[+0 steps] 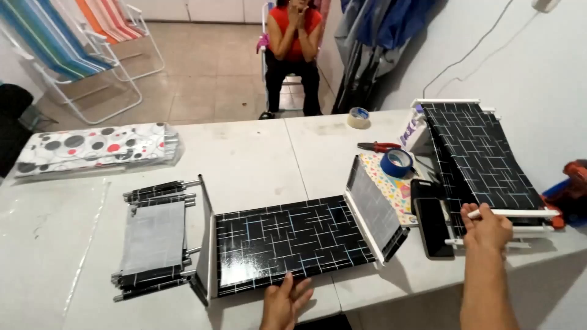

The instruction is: The person is assembling a multi-tiered storage shelf by manually connecting metal tubes and fabric panels into plastic joints.

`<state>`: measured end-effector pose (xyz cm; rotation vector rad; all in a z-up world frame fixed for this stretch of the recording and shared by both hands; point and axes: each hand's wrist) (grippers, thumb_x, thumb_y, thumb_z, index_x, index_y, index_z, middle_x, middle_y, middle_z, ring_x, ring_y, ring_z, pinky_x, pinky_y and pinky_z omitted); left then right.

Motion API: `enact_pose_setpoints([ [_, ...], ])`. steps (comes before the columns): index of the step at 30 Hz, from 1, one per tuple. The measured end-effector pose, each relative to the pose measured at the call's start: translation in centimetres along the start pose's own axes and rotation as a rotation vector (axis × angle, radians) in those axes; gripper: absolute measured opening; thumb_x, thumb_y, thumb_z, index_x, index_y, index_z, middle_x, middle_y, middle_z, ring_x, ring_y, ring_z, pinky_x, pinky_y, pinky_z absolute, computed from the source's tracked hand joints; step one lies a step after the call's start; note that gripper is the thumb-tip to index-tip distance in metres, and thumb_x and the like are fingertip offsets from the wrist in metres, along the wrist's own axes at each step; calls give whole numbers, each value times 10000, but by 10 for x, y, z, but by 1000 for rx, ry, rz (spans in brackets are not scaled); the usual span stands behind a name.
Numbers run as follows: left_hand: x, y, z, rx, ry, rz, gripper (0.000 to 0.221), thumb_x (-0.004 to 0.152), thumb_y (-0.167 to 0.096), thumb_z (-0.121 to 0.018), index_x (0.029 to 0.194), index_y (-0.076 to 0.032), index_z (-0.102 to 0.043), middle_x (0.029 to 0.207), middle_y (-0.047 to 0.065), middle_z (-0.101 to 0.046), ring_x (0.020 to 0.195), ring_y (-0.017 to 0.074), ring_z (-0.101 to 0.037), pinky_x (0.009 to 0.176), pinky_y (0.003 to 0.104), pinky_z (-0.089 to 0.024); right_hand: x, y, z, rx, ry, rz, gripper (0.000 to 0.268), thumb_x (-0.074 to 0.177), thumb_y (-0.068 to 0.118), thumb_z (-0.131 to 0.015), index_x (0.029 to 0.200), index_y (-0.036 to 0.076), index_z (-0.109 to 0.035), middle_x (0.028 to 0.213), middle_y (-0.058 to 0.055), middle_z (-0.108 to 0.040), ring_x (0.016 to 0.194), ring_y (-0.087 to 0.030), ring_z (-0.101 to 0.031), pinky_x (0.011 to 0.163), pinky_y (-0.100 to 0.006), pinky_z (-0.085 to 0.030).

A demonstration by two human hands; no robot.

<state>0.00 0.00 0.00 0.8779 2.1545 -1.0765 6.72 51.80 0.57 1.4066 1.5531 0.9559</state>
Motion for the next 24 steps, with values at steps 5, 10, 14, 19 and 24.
enact_pose_setpoints([
  [5,-22,-18,14,96,58,124,386,1035,-184,-566,1361,12,-500,1306,290,-694,1173,429,-691,937,557,-583,-37,36,-3,-36,96,73,224,1024,39,-643,1090,128,-449,932,-181,-692,825,-249,-813,734,-326,-759],
  [10,-19,-29,75,271,314,134,424,966,-143,-652,1337,57,-612,1147,286,-742,987,372,-751,940,426,-600,-92,87,-5,-93,306,182,164,1036,39,-519,1080,182,-449,936,-150,-588,845,-303,-686,682,-381,-554],
  [14,-36,-72,97,336,419,-403,638,884,-380,-564,1391,7,-540,1319,240,-684,1189,376,-707,998,464,-598,-122,98,4,-56,594,218,188,1033,61,-492,1010,228,-408,926,-44,-404,726,-200,-452,615,-320,-397],
  [19,-104,-96,85,298,183,-682,1112,625,-676,-582,1592,-162,-382,1501,35,-640,1383,195,-605,1098,349,-457,-193,104,-4,-199,787,245,159,975,110,-572,991,207,-447,974,-87,-542,770,-229,-628,457,-237,-487],
  [24,-99,-87,83,-69,190,-911,659,818,-62,-635,1464,7,-521,1124,246,-770,996,316,-739,905,388,-551,-309,191,-64,-1066,691,576,421,952,146,-646,1346,12,-582,1440,-208,-619,1241,-409,-614,943,-571,-557],
])
Point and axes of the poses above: each hand's wrist, its own x-axis towards the middle knuckle, its own z-axis out of the back of the hand, y = z × x
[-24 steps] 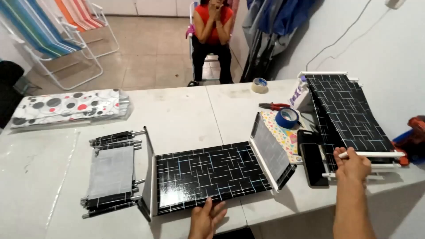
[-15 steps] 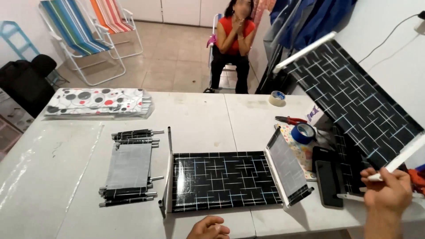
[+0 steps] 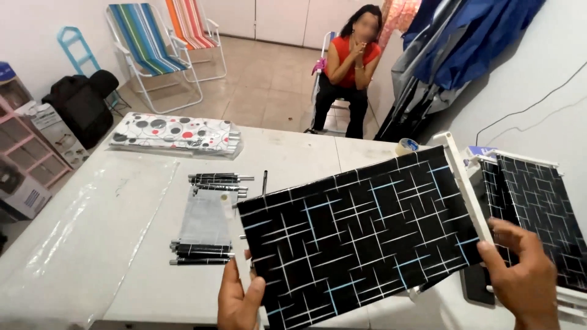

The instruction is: The person is assembling a multi-tiered storage shelf by manually connecting metal tubes and fabric panels into plastic joints.

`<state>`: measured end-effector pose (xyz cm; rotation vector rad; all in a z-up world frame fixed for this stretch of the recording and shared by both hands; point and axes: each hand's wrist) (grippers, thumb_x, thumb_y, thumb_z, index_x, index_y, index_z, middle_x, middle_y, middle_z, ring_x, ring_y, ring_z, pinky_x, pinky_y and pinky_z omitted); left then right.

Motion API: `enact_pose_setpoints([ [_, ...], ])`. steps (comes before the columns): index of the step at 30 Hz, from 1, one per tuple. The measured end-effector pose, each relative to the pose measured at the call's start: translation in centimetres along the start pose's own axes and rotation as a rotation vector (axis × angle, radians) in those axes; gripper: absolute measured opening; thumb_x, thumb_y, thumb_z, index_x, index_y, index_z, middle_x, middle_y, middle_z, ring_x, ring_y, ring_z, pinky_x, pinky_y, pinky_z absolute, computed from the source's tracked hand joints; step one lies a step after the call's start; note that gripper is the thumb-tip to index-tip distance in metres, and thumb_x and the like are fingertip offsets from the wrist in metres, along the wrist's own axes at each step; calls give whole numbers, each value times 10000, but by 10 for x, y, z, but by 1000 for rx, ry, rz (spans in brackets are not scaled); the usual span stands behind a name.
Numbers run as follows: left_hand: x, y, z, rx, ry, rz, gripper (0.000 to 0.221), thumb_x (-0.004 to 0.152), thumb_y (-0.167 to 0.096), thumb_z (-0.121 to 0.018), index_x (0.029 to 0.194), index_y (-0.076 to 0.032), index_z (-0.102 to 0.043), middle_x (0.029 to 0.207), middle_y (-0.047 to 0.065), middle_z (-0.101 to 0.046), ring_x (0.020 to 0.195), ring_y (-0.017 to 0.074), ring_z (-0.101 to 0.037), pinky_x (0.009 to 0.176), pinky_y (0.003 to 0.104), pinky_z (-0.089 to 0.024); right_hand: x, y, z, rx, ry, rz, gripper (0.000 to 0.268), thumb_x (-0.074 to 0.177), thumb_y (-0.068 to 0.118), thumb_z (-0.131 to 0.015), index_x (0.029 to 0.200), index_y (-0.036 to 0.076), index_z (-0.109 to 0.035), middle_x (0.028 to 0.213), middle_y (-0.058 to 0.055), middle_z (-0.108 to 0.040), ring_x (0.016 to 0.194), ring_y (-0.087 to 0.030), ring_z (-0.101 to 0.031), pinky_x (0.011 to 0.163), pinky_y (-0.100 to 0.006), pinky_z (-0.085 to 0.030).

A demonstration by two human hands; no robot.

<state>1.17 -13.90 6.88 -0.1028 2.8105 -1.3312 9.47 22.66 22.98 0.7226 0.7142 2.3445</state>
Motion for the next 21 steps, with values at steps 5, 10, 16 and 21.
enact_pose_setpoints([
  [5,4,-6,-44,136,201,62,569,916,-130,-606,1471,-45,-514,838,44,-478,722,166,-477,690,269,-449,3,76,-5,-120,-117,721,424,933,167,-663,1279,-77,-637,1377,-286,-656,1295,-424,-615,1089,-559,-485],
  [10,-16,-20,-94,114,460,105,472,975,-204,-562,1417,-47,-508,678,-58,-388,557,86,-388,477,243,-345,-1,185,-59,-173,205,1095,421,963,322,-618,1263,28,-613,1267,-190,-686,1178,-364,-634,1015,-491,-472],
  [16,-12,-72,-79,384,531,125,602,946,-338,-520,1509,-134,-457,749,-48,-474,620,106,-467,544,316,-437,9,232,-128,-426,522,855,276,1040,373,-466,1185,165,-574,876,-207,-740,766,-448,-688,671,-549,-478],
  [21,72,-78,-10,633,363,-251,288,1006,-268,-531,1068,-64,-725,723,59,-697,475,111,-559,327,254,-470,30,259,-164,-471,655,502,286,1091,381,-399,1126,131,-532,1010,-173,-704,853,-334,-664,746,-480,-480],
])
Point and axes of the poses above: each hand's wrist, its own x-axis towards the middle knuckle, its own z-axis out of the back of the hand, y = z × x
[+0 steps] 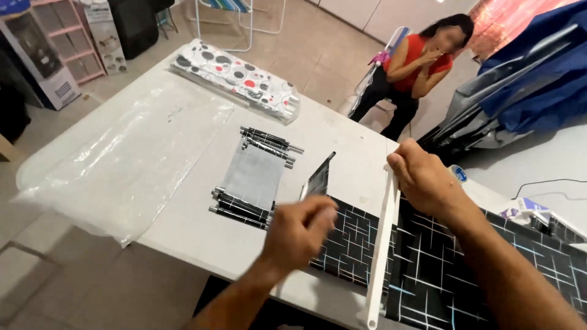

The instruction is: The person is assembling a multi-tiered storage shelf by manually connecting metal tubes and fabric panels into plastic joints.

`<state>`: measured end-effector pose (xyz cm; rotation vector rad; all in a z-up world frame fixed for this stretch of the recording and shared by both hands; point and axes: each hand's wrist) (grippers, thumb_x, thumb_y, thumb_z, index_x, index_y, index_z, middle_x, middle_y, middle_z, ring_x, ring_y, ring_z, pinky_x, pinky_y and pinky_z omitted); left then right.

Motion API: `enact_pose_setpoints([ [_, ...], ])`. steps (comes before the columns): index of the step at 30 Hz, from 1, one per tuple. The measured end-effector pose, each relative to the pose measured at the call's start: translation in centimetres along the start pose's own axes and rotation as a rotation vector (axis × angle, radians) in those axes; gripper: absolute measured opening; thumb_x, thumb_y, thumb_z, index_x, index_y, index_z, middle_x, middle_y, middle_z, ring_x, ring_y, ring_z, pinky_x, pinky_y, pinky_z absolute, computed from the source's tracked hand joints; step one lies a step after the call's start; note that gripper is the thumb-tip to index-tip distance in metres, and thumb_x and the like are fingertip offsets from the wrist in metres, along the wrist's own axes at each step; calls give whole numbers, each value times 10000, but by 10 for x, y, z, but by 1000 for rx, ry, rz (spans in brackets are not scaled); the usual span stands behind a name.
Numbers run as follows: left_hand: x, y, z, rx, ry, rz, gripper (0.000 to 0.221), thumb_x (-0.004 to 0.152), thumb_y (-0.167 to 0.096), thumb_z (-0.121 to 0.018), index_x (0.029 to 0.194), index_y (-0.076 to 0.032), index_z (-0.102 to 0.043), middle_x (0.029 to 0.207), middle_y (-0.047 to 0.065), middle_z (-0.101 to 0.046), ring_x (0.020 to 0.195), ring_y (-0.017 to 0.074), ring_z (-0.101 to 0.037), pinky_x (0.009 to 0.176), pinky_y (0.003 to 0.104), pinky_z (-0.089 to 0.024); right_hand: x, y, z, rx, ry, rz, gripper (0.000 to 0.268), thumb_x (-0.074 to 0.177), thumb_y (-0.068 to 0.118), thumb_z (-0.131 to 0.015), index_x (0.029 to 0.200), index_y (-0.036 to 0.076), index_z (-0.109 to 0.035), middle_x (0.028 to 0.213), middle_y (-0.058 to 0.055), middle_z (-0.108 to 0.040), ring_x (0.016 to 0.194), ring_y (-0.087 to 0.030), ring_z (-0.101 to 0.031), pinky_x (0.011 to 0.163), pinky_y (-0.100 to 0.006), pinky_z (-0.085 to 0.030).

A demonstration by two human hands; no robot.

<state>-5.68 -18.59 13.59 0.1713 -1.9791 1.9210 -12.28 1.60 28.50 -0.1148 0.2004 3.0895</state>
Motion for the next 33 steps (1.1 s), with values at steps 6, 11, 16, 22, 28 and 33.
enact_pose_setpoints([
  [6,128,141,1,80,-248,-35,286,997,-316,-535,1055,-146,-757,925,98,-781,961,340,-742,858,453,-571,106,-25,-53,112,67,241,433,1102,398,-436,956,12,-568,796,-298,-673,837,-473,-688,766,-567,-503],
  [11,158,169,-18,-76,-67,-38,336,1021,-275,-484,1191,-120,-728,1096,179,-757,1117,415,-689,988,512,-526,167,-27,-81,98,149,220,454,1120,458,-425,966,61,-583,790,-217,-662,824,-389,-671,758,-518,-493],
  [16,170,188,-31,-164,51,-8,247,1008,-180,-533,1128,-161,-748,925,92,-776,977,278,-727,907,430,-552,182,-27,-94,77,211,203,455,1123,482,-409,978,89,-589,801,-182,-653,845,-362,-668,764,-492,-496],
  [22,175,212,-40,-253,44,-121,302,997,-45,-481,1101,-138,-749,874,87,-740,920,226,-690,864,394,-552,183,-19,-102,70,210,249,392,1114,389,-441,981,45,-574,817,-294,-614,852,-464,-640,758,-543,-489],
  [28,175,208,-40,-230,32,-137,275,1015,-67,-466,1053,-137,-730,886,68,-741,926,218,-702,876,376,-556,181,-16,-100,105,213,199,450,1122,449,-418,970,54,-573,825,-269,-614,862,-434,-636,796,-545,-480],
  [33,173,202,-38,-215,41,-137,214,1043,-122,-499,1001,-124,-709,890,79,-730,930,234,-704,874,389,-556,190,-28,-111,75,202,162,442,1120,488,-415,978,99,-570,844,-227,-641,887,-410,-654,814,-523,-487],
])
Point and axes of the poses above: each hand's wrist, its own x-axis towards the middle knuckle, its own z-axis out of the back of the hand, y = z × x
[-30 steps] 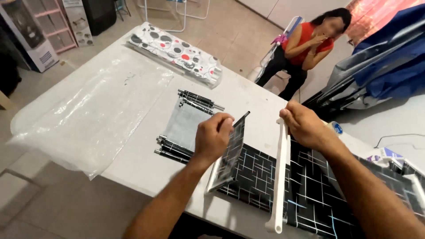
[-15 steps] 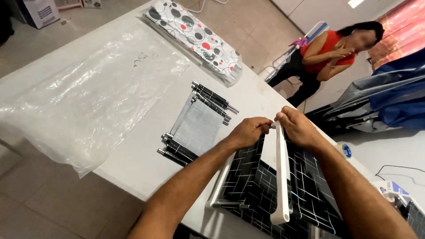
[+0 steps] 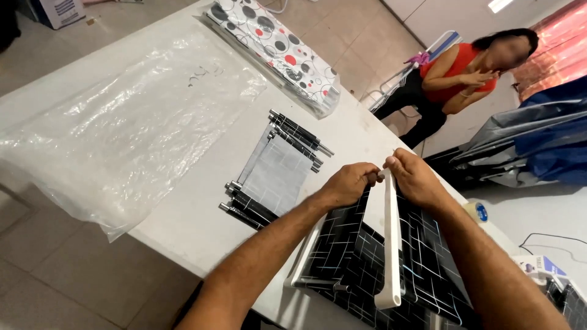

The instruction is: The person is assembling a multi-tiered storage shelf by manually connecting metal tubes and fabric panels into plastic joints.

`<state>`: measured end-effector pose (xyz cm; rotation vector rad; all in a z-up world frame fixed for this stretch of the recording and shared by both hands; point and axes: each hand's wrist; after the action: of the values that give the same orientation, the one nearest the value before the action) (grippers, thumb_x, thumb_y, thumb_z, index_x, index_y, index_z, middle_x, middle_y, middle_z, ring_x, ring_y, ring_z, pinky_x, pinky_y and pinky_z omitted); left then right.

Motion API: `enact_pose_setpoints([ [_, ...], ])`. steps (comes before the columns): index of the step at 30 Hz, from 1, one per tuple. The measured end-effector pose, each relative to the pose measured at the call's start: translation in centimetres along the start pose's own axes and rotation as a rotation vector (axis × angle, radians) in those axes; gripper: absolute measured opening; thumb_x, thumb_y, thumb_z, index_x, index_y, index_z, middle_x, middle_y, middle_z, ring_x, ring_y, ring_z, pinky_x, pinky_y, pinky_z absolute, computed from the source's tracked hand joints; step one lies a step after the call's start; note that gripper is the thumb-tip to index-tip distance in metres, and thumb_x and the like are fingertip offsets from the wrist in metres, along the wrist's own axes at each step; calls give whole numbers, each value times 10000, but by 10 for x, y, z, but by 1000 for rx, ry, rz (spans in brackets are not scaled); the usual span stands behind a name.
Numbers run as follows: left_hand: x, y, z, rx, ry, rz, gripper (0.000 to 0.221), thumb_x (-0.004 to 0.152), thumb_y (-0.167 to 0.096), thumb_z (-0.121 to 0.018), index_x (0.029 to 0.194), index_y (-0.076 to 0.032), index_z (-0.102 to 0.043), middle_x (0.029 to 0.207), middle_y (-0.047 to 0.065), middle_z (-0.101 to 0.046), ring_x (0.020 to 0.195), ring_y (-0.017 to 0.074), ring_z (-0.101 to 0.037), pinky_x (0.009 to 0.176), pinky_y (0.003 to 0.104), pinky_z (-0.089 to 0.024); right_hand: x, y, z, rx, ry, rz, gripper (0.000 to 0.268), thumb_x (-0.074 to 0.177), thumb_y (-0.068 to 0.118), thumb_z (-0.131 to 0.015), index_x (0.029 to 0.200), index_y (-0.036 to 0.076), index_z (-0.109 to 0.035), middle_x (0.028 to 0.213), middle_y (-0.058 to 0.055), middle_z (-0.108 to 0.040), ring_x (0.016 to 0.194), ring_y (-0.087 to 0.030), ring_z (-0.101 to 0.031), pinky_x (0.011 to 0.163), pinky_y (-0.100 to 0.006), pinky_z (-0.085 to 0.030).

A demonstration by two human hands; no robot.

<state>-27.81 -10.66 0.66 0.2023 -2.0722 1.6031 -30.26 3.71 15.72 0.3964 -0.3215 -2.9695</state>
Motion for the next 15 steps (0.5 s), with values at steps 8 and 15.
enact_pose_setpoints([
  [8,0,10,-7,19,-24,49,280,1009,-112,-436,1023,-155,-712,855,53,-723,895,223,-700,834,373,-561,-7,0,-13,2,-93,29,396,1130,397,-413,1035,59,-597,859,-308,-646,970,-513,-657,860,-586,-499],
  [15,-6,-1,-5,40,-68,112,226,1018,-159,-527,1125,-144,-726,960,111,-759,951,286,-729,871,411,-573,-3,-18,-19,5,-115,48,416,1129,460,-393,1140,114,-624,981,-305,-695,1024,-505,-663,911,-597,-510],
])
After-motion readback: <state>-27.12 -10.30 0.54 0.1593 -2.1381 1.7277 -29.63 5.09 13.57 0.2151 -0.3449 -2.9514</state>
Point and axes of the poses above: each hand's wrist, its own x-axis towards the middle knuckle, its own z-axis out of the back of the hand, y = z × x
